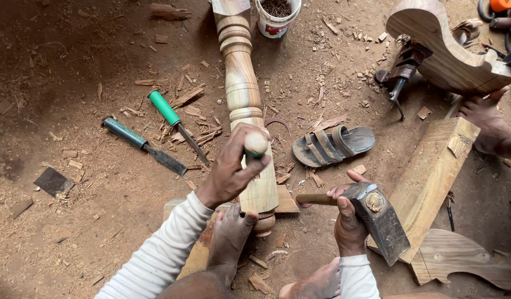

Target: The person carves a wooden furniture leg using a chisel and a hammer, striking the chisel into the wood to create decorative recesses and shaping the surface.

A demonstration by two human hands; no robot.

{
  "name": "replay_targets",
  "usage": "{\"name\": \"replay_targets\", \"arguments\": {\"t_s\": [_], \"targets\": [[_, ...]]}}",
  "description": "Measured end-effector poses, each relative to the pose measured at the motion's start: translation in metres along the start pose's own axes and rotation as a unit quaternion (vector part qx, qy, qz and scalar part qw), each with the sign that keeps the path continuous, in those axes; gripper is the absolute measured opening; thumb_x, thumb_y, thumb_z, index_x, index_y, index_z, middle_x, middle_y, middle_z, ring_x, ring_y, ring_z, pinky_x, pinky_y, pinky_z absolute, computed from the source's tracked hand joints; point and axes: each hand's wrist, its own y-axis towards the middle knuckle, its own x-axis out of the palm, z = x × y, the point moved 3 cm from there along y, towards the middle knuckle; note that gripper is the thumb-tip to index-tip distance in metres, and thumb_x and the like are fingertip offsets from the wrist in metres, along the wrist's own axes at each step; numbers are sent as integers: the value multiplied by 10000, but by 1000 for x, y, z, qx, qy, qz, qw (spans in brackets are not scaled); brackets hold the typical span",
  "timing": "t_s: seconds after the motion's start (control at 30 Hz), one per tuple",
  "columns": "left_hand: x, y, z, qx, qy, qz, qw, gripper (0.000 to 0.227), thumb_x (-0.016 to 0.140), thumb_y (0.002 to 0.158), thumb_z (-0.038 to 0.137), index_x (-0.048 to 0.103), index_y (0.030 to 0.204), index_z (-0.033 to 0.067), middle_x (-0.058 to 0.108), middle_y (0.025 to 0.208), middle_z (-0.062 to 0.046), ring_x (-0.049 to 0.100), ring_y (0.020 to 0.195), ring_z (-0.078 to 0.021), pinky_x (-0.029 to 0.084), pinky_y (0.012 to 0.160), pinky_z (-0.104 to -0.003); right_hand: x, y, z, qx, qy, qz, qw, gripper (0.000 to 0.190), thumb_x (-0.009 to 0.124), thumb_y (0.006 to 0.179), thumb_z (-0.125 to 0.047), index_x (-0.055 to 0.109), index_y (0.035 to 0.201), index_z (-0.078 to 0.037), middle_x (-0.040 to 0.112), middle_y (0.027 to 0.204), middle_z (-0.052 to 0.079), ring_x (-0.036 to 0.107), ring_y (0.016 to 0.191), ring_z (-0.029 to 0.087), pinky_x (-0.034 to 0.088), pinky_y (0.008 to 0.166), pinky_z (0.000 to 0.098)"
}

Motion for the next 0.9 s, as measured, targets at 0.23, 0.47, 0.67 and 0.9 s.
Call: {"name": "replay_targets", "arguments": {"t_s": [0.23,0.47,0.67,0.9], "targets": [[4,9,1,140,33,78,986,300,787,953,133,489,971,108,612,776,32,595,687,-51,513,644,-233,6,-4,-1,3,-7,-11,1000,783,837,886,-394,461,1415,45,625,903,25,641,906,166,546,967,392],[4,10,-3,103,70,91,988,253,778,937,142,553,829,99,578,629,42,561,557,-46,459,530,-221,8,-6,-3,11,-6,-23,1000,787,840,879,-379,455,1419,46,622,914,27,643,915,171,548,968,391],[1,9,-11,101,18,95,990,240,767,948,137,554,843,105,582,670,42,554,599,-37,463,553,-215,9,-6,-4,14,-14,-21,1000,809,848,875,-400,453,1425,42,623,905,19,649,908,167,550,973,388],[-2,8,-14,93,22,107,990,236,778,939,130,560,854,95,583,723,43,549,650,-34,474,595,-210,9,-7,-3,16,-10,-23,1000,812,854,876,-405,459,1428,40,629,908,14,650,910,165,548,971,386]]}}
